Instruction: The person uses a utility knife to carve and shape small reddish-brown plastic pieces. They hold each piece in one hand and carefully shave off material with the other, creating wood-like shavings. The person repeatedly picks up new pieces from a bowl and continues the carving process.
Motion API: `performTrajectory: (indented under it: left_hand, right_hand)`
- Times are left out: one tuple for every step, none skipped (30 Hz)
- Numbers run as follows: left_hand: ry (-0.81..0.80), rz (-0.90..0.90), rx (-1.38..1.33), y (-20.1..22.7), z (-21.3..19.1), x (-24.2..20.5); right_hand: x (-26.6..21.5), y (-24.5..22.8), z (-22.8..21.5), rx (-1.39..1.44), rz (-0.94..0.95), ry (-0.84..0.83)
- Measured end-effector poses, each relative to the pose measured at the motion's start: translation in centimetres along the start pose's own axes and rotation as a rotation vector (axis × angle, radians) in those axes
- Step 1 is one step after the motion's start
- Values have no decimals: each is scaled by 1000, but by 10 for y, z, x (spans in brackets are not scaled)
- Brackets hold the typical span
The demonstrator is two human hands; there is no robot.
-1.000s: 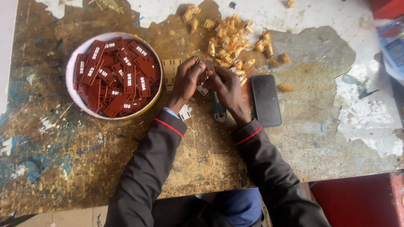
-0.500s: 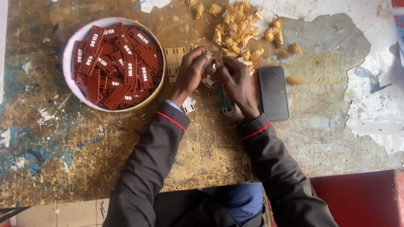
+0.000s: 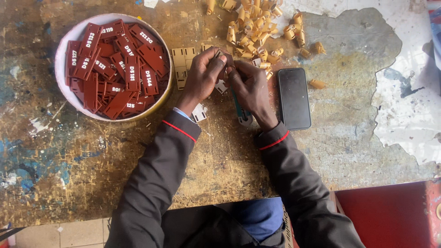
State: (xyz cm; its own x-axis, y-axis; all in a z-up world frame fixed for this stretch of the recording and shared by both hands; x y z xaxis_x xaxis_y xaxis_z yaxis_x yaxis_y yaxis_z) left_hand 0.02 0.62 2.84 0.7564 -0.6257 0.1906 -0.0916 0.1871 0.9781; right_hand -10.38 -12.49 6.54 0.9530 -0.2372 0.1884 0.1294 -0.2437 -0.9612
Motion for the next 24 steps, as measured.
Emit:
performTrajectory:
  left_hand:
    - [4,-1,-2,-3,-3,0]
    - [-25,-17,12,-6,-6,0]
    - [-54,-34,27,-8,-9,0]
    - [-52,-34,26,-7,-12,0]
    - [-73,-44,49,-6,-15,0]
    - [-96,-55,72,-5,-17,0]
    - [-95,-57,71,-4,-19,-3]
    - [-125,-89,54,-2,-20,-4]
    - [-155,-120,37,0,-21,-4]
    - [-157,-120,38,2,-20,-4]
    - [-163,-127,31,4,-19,-4]
    - [-168,-135,25,6,-19,-5]
    - [-170,-136,26,16,-18,-5]
    - [-184,-165,56,25,-17,-6]
    - [-199,-194,85,34,-17,-7]
    - [-205,-198,86,33,-17,-6]
    - [-186,-199,67,32,-17,-5]
    - [-163,-196,46,31,-17,-4]
    - [-163,-196,45,29,-17,-3]
    - [-144,-172,12,27,-17,-4]
    - [-125,-149,-22,25,-18,-5]
    - [-124,-146,-20,21,-18,-4]
    - [-121,-133,-28,17,-18,-3]
    - [-118,-122,-37,13,-18,-2]
  right_hand:
    - [-1,-5,-1,-1,2,-4]
    - [-1,-10,-1,-16,-14,-15]
    - [-2,-15,-2,-31,-30,-25]
    - [-2,-18,-3,-31,-30,-27]
    - [-3,-22,-4,-80,-79,-46]
    - [-4,-26,-5,-128,-126,-65]
    - [-3,-25,-5,-127,-124,-65]
    - [-2,-25,-5,-181,-208,-66]
    - [-1,-26,-6,-234,-291,-68]
    - [-2,-20,-7,-234,-290,-66]
    - [-3,-14,-9,-304,-299,-52]
    - [-4,-7,-10,-374,-307,-40]
    - [-4,-2,-12,-373,-306,-38]
    - [-4,3,-14,-435,-295,-40]
    - [-5,8,-16,-498,-284,-43]
    - [-4,3,-17,-496,-280,-38]
    - [-4,-3,-17,-459,-259,-42]
    - [-3,-9,-18,-424,-244,-51]
    - [-3,-12,-20,-425,-243,-51]
    - [-3,-15,-21,-364,-246,-49]
    - [-3,-18,-21,-303,-249,-47]
    - [-3,-18,-21,-303,-252,-48]
    - [-3,-17,-21,-291,-213,-42]
    - [-4,-17,-21,-278,-171,-37]
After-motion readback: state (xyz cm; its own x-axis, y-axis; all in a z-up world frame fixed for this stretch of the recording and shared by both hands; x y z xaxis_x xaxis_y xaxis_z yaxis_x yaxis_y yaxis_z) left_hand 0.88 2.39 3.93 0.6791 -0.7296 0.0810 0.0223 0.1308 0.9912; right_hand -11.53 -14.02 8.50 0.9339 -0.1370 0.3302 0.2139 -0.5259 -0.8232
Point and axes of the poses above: each hand's wrist, its own x-axis towards the middle knuckle, its own z-axis out of the palm, y = z × x, the point moved 1 cm from there along x, towards the middle knuckle, and after that the axes turned 9 degrees about x, right-handed, at the moved point
